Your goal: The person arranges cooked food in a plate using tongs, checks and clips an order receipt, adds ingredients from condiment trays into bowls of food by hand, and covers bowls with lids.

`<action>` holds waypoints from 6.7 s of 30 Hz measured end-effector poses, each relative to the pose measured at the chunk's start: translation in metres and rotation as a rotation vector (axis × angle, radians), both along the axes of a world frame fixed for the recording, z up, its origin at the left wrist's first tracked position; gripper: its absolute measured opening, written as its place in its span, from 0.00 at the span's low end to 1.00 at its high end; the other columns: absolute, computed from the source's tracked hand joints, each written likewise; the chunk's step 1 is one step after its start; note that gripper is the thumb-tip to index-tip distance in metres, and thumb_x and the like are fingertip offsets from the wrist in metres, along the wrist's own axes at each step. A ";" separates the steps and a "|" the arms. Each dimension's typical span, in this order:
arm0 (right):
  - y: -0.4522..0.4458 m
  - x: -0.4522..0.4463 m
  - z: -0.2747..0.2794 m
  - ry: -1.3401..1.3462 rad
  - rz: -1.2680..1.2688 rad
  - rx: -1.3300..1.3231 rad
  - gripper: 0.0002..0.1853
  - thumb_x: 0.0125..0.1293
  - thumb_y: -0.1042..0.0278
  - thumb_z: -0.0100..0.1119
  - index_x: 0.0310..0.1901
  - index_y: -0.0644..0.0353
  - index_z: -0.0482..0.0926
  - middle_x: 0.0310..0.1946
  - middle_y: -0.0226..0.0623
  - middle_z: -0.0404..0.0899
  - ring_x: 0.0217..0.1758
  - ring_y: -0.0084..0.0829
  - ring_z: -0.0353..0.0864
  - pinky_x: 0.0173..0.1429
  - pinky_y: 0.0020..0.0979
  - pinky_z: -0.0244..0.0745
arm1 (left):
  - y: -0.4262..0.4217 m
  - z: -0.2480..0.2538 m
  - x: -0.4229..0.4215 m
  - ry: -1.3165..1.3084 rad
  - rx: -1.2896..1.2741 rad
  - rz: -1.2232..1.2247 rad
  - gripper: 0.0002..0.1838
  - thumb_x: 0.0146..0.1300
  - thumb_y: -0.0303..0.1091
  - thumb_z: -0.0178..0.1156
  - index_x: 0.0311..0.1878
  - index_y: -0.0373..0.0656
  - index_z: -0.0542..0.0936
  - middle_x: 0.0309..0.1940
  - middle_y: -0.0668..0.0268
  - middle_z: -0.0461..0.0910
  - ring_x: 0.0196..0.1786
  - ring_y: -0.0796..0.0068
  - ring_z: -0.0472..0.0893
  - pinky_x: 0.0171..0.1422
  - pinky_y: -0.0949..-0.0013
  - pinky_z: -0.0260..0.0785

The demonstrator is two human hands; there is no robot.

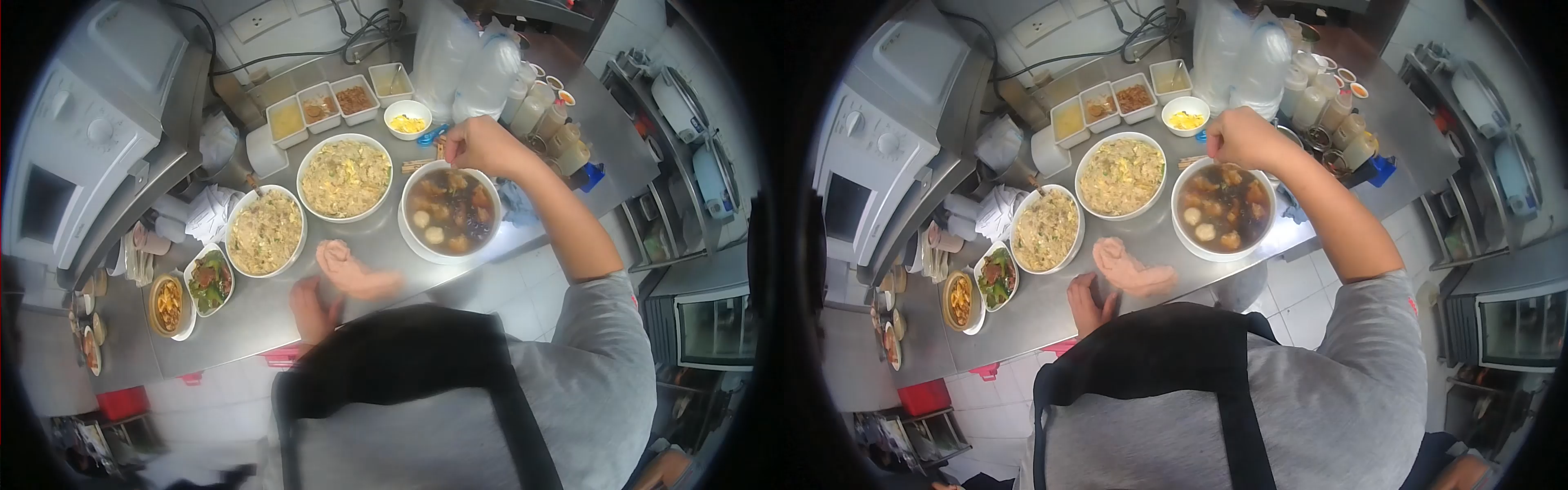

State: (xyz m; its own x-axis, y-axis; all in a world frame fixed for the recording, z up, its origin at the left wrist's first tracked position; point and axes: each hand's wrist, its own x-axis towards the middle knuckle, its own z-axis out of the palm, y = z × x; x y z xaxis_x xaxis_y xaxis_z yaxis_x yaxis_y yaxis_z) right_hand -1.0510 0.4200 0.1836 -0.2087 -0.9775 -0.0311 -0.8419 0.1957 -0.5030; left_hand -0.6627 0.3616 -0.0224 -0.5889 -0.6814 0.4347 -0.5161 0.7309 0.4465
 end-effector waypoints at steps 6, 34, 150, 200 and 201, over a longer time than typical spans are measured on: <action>0.009 -0.006 -0.016 -0.001 0.227 0.021 0.06 0.42 0.77 0.60 0.26 0.60 0.82 0.25 0.42 0.81 0.31 0.39 0.81 0.37 0.34 0.74 | 0.004 -0.005 0.001 -0.006 0.033 0.030 0.32 0.46 0.38 0.68 0.54 0.38 0.68 0.49 0.51 0.70 0.54 0.48 0.68 0.60 0.51 0.57; -0.202 -0.131 0.302 1.088 -0.669 -0.868 0.21 0.67 0.49 0.45 0.51 0.55 0.77 0.53 0.40 0.75 0.57 0.40 0.73 0.63 0.59 0.56 | 0.001 0.015 0.009 0.270 0.026 0.059 0.24 0.45 0.32 0.69 0.48 0.41 0.74 0.46 0.56 0.73 0.51 0.52 0.72 0.57 0.57 0.65; 0.009 0.105 0.042 -0.759 0.740 -0.587 0.24 0.52 0.85 0.57 0.54 0.63 0.76 0.58 0.40 0.66 0.58 0.29 0.71 0.60 0.27 0.68 | -0.020 0.226 -0.049 1.428 0.192 0.473 0.12 0.64 0.36 0.58 0.44 0.37 0.73 0.28 0.67 0.76 0.32 0.83 0.72 0.36 0.77 0.64; -0.005 0.086 0.061 -0.795 0.663 -0.660 0.32 0.48 0.89 0.55 0.60 0.62 0.69 0.63 0.39 0.57 0.61 0.32 0.68 0.59 0.30 0.74 | 0.084 0.106 0.042 1.474 0.415 0.453 0.18 0.56 0.15 0.56 0.51 0.36 0.73 0.43 0.61 0.77 0.40 0.77 0.79 0.45 0.75 0.72; -0.005 0.086 0.062 -0.792 0.663 -0.659 0.32 0.48 0.89 0.55 0.60 0.62 0.70 0.63 0.39 0.57 0.61 0.32 0.68 0.59 0.30 0.74 | 0.084 0.107 0.043 1.470 0.419 0.454 0.18 0.56 0.15 0.56 0.51 0.36 0.73 0.44 0.60 0.77 0.41 0.76 0.79 0.45 0.74 0.72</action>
State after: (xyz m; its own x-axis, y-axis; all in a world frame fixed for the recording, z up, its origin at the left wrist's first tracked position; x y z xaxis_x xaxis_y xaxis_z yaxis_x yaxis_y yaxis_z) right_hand -0.9649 0.4148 0.2452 0.1874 -0.7640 0.6174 -0.0985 -0.6400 -0.7621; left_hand -0.6200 0.4460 0.0844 0.4311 -0.8877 0.1617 0.3946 0.3467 0.8509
